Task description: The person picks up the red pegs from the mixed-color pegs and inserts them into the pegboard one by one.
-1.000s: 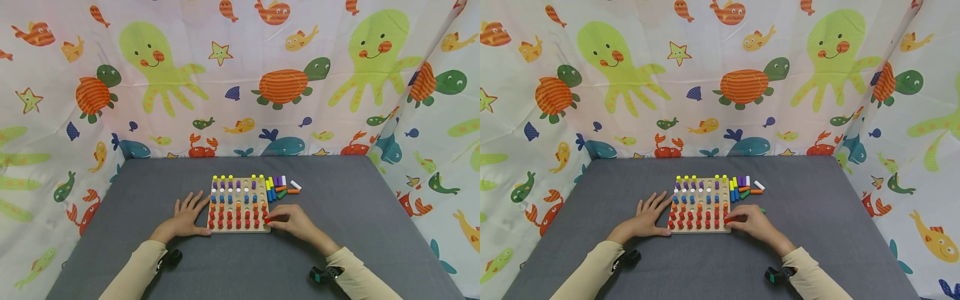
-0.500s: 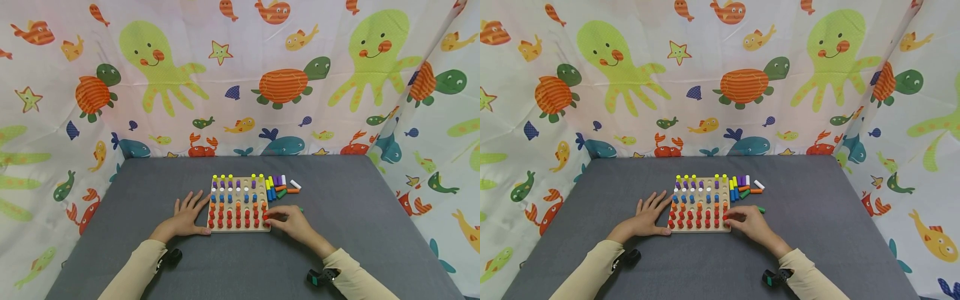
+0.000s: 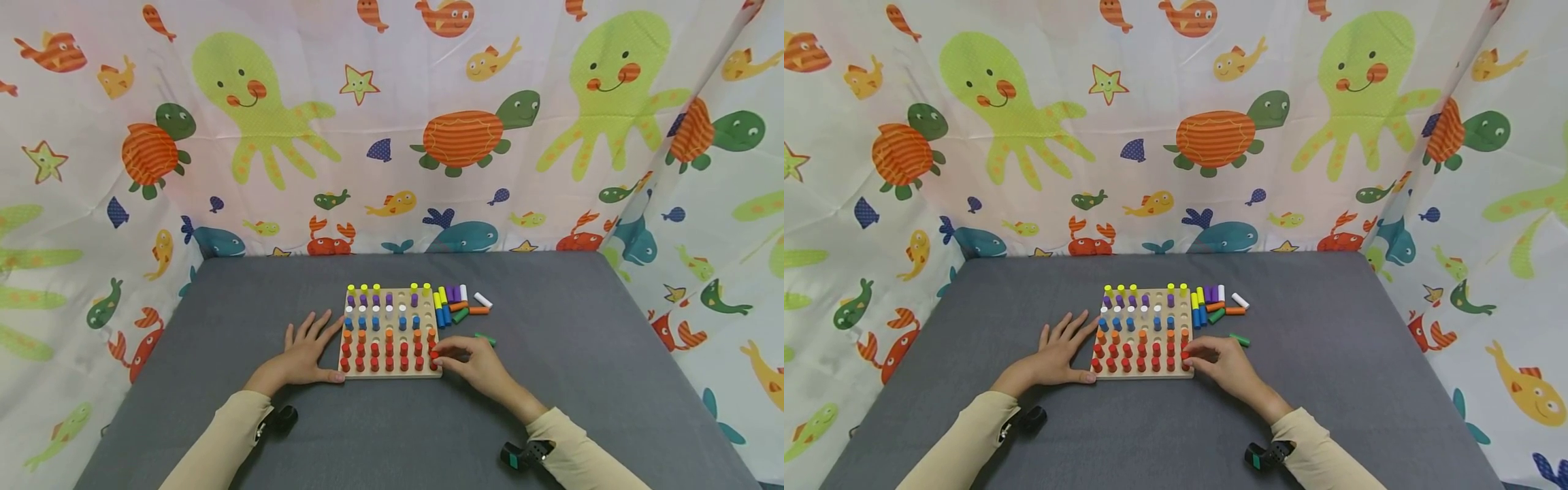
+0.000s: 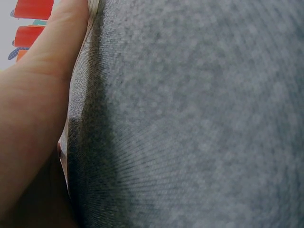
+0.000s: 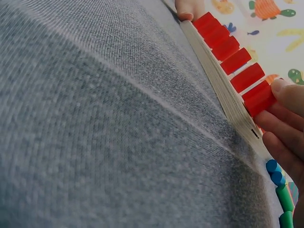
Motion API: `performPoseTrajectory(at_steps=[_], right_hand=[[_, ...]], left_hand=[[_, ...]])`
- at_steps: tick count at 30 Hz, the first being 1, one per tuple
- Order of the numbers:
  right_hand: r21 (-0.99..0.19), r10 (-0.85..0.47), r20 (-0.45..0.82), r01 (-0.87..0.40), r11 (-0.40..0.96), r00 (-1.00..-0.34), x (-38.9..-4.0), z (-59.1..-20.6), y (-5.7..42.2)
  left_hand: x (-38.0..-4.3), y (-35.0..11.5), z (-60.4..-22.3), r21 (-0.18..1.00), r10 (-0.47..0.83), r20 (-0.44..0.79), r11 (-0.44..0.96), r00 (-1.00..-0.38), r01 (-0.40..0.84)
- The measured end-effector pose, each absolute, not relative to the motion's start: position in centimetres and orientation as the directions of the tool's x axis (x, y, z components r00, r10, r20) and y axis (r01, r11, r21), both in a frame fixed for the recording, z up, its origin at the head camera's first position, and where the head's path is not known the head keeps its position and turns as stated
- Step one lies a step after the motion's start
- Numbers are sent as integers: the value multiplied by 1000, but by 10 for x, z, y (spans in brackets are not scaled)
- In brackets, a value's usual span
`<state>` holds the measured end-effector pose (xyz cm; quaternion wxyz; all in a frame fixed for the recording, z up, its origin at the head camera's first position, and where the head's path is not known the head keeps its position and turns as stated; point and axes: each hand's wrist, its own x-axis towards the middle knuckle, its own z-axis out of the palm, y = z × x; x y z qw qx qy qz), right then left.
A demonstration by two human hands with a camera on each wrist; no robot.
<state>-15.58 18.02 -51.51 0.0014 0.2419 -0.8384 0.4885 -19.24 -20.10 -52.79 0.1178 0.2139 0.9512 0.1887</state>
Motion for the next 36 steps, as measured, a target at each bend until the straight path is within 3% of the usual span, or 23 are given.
performPoseTrajectory(at_steps=[11,21,29,36], right_hand=[[-835,-418,252,-415,362,-873,-139,-491,178],[-833,-415,225,-395,388,-882,-139,-496,180],[-828,-426,250,-420,372,-869,-152,-528,188],[-836,-414,212,-383,392,-885,-152,-529,190]], left_hand=[[-193,-202,-537,409,451,-141,837,-881,363],[-186,-196,-517,365,437,-181,862,-881,352],[-189,-202,-530,404,443,-154,844,-883,353],[-190,-203,-533,417,452,-150,835,-879,358]])
